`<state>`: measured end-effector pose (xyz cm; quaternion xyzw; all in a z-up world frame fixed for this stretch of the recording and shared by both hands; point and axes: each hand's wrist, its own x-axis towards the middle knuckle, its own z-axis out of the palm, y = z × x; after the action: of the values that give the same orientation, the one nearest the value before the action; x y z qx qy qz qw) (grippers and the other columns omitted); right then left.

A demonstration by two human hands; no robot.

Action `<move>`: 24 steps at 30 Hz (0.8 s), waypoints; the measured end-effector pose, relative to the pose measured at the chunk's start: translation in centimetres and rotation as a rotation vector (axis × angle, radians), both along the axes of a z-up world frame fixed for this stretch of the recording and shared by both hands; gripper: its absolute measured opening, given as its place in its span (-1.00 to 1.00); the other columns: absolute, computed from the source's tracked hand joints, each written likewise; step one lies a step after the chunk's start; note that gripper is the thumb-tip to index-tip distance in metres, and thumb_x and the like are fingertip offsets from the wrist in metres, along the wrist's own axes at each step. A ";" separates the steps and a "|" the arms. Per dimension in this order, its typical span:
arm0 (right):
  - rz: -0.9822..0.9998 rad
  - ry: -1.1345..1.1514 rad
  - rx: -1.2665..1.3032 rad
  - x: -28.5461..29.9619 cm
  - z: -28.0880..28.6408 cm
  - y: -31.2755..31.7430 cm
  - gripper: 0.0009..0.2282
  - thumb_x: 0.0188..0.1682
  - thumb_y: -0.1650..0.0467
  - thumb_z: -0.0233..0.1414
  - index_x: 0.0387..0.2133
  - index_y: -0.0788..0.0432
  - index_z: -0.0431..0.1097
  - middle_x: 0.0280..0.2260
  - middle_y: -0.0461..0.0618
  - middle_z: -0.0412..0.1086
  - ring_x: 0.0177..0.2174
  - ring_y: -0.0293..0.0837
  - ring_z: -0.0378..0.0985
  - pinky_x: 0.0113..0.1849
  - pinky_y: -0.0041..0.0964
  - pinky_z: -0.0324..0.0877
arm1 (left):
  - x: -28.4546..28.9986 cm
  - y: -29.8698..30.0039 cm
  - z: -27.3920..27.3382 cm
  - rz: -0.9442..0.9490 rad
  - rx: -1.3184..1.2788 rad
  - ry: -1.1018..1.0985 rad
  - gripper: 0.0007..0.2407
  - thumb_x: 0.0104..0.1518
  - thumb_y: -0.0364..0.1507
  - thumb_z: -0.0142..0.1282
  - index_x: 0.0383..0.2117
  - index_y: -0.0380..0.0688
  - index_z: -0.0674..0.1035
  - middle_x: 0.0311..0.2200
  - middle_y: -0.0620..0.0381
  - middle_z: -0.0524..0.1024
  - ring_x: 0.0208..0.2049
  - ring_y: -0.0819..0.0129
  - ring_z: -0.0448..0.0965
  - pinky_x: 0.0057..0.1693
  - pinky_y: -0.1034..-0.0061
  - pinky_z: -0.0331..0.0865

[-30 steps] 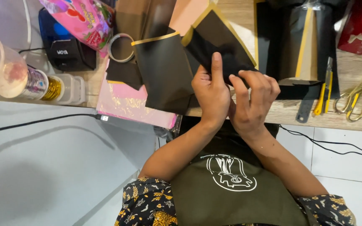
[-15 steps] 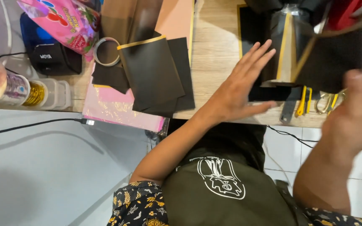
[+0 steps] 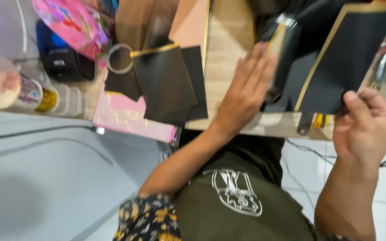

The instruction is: The person cuts several sheets of decorative paper using a utility knife and assembles them around a base to create a flower bouquet, securing the paper with adhesive tape.

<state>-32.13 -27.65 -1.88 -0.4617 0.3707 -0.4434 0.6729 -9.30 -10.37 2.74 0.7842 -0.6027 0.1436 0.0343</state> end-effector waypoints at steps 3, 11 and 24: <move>0.014 0.049 -0.006 0.5 0.8 0.5 -0.89 0.23 0.49 0.23 -0.16 0.01 0.48 -0.19 -0.17 0.57 -0.20 -0.29 0.68 -0.09 -0.45 0.63 | -0.4 3.2 0.6 0.024 -0.234 0.031 -0.57 0.47 -0.67 -0.25 0.47 -0.37 0.27 0.51 -0.22 0.21 0.57 -0.06 0.17 0.65 0.04 0.17; 0.113 0.062 -0.006 1.8 2.7 1.4 -0.93 0.20 0.45 0.24 -0.15 0.06 0.50 -0.20 -0.16 0.60 -0.31 -0.40 0.66 -0.32 -0.75 0.47 | -2.5 8.8 0.3 -0.383 -0.105 0.288 -0.32 0.17 -0.24 0.46 0.44 -0.05 0.42 0.43 -0.01 0.48 0.52 0.21 0.41 0.64 -0.17 -0.06; 0.298 0.477 -0.496 12.0 5.8 6.0 -0.90 0.28 0.51 0.33 -0.14 0.17 0.53 -0.30 -0.18 0.49 -0.30 -0.44 0.45 -0.22 -0.58 0.35 | 1.7 1.1 -4.9 0.041 -0.824 1.876 -0.79 0.27 -0.39 0.33 -0.04 -0.15 0.70 -0.09 0.18 0.73 -0.06 0.53 0.67 0.19 0.58 0.52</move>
<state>-20.13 -21.68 3.93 -0.7500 0.3272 -0.2967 0.4923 -7.61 -9.25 -2.13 0.5180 -0.2235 -0.3311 0.7564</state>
